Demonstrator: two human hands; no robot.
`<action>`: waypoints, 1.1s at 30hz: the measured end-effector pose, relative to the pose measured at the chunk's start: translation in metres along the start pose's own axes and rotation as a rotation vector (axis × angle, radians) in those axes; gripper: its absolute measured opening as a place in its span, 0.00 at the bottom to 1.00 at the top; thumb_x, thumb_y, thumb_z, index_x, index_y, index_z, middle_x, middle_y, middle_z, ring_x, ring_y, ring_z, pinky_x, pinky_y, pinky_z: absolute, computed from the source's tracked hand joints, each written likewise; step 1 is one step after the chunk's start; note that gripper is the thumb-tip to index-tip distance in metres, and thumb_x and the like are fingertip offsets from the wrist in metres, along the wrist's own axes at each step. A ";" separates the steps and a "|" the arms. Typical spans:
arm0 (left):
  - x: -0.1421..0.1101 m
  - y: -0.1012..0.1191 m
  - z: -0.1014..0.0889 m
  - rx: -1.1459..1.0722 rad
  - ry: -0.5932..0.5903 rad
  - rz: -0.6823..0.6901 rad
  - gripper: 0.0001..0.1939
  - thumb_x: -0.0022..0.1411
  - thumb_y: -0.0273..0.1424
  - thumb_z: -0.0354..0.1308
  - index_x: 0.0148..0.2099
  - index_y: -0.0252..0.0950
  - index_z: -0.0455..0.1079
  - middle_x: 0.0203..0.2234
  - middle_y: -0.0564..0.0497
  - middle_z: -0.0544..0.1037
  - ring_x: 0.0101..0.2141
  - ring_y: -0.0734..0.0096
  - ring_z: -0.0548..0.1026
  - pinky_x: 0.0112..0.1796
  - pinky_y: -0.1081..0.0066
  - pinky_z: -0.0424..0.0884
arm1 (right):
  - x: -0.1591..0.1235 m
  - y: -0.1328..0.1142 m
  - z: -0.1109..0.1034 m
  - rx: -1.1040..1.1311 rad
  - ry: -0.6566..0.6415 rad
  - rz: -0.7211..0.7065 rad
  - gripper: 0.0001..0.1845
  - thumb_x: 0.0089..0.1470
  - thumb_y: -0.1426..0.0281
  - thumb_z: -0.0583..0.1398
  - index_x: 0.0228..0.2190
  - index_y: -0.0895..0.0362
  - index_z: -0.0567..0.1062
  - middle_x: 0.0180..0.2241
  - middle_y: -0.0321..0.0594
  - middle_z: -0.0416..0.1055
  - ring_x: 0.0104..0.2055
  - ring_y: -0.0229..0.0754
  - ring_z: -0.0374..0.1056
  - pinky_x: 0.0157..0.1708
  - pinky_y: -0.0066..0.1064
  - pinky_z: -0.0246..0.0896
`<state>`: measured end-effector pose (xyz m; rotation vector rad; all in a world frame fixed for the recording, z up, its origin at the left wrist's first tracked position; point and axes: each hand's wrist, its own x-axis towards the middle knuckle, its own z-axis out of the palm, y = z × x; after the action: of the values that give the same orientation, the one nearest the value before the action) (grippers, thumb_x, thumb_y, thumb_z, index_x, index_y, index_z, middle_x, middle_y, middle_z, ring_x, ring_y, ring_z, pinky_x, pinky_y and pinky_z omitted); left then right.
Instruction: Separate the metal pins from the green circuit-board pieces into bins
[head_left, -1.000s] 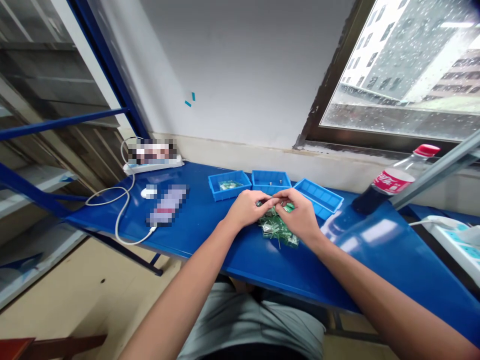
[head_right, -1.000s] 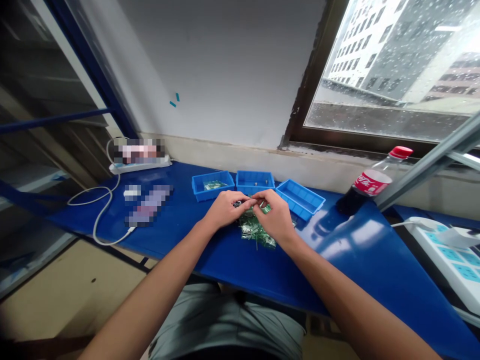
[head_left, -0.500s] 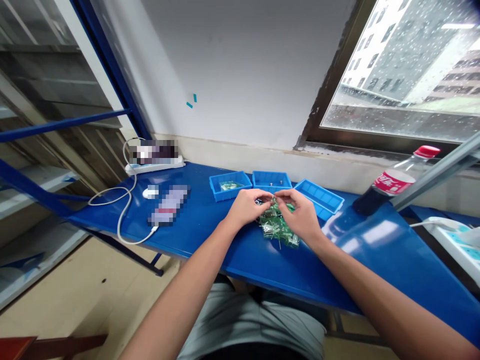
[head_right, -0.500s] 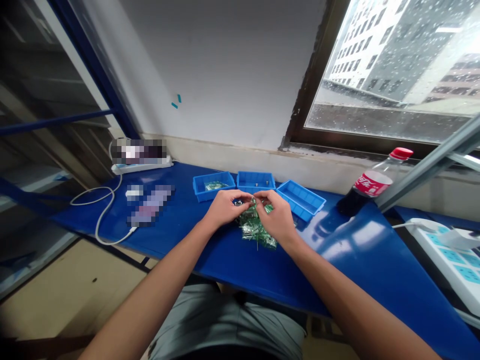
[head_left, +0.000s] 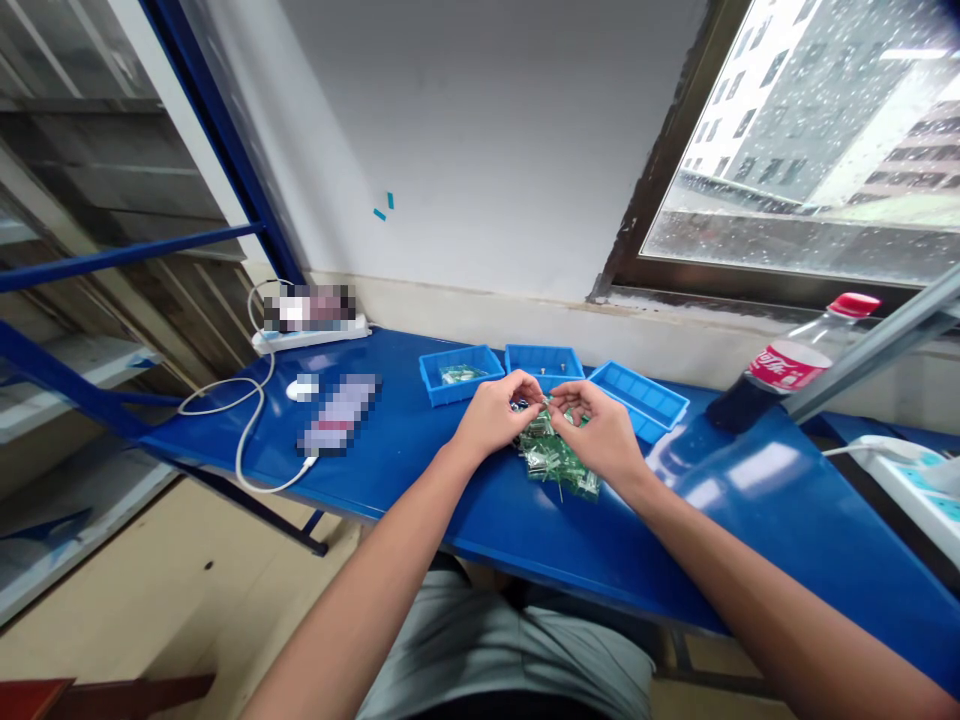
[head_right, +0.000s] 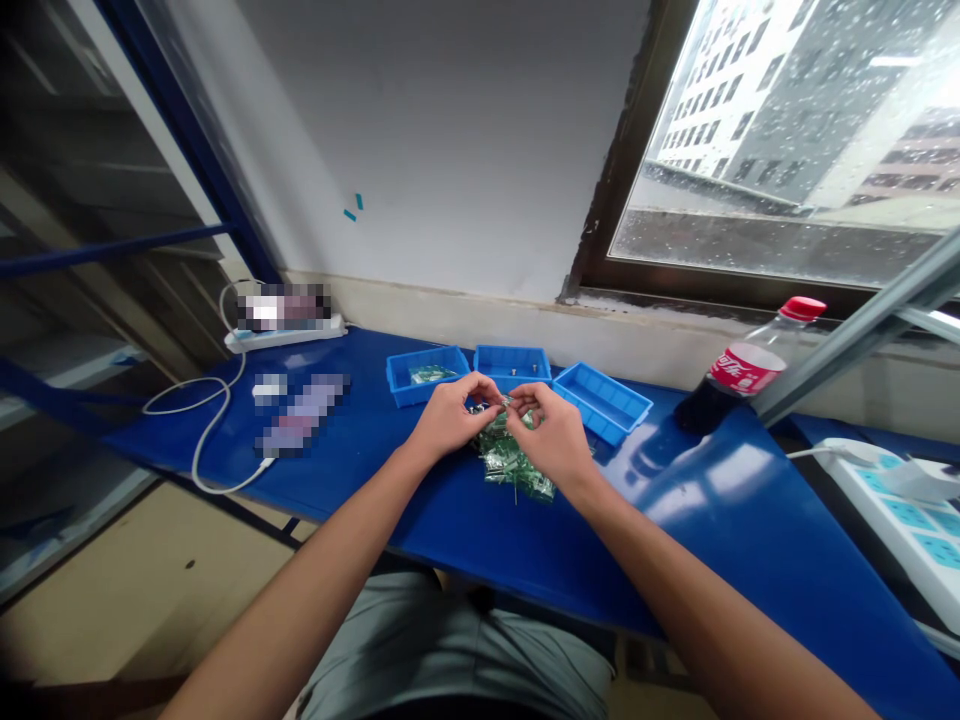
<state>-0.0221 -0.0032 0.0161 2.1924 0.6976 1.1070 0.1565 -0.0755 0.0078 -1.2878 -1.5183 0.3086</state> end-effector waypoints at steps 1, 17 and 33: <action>0.000 0.001 0.000 0.001 0.000 -0.001 0.07 0.62 0.23 0.64 0.43 0.37 0.74 0.38 0.50 0.85 0.39 0.67 0.83 0.43 0.69 0.78 | 0.000 0.000 0.000 -0.003 -0.003 0.001 0.11 0.56 0.68 0.65 0.42 0.55 0.79 0.35 0.42 0.81 0.34 0.45 0.75 0.30 0.35 0.70; -0.001 0.005 0.000 -0.045 0.008 -0.030 0.16 0.63 0.23 0.64 0.53 0.38 0.75 0.40 0.50 0.87 0.43 0.64 0.85 0.47 0.67 0.79 | 0.000 0.004 0.000 -0.080 -0.069 -0.024 0.15 0.56 0.71 0.62 0.45 0.54 0.81 0.35 0.41 0.80 0.32 0.45 0.74 0.31 0.37 0.69; -0.002 0.007 -0.001 0.002 -0.056 -0.019 0.11 0.70 0.35 0.61 0.45 0.37 0.84 0.40 0.50 0.87 0.41 0.63 0.85 0.41 0.69 0.76 | 0.000 0.000 -0.004 -0.141 -0.037 -0.132 0.09 0.59 0.71 0.62 0.42 0.52 0.81 0.38 0.39 0.80 0.31 0.43 0.70 0.35 0.37 0.67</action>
<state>-0.0229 -0.0088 0.0204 2.2056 0.6936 1.0319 0.1596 -0.0775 0.0093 -1.2897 -1.6728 0.1426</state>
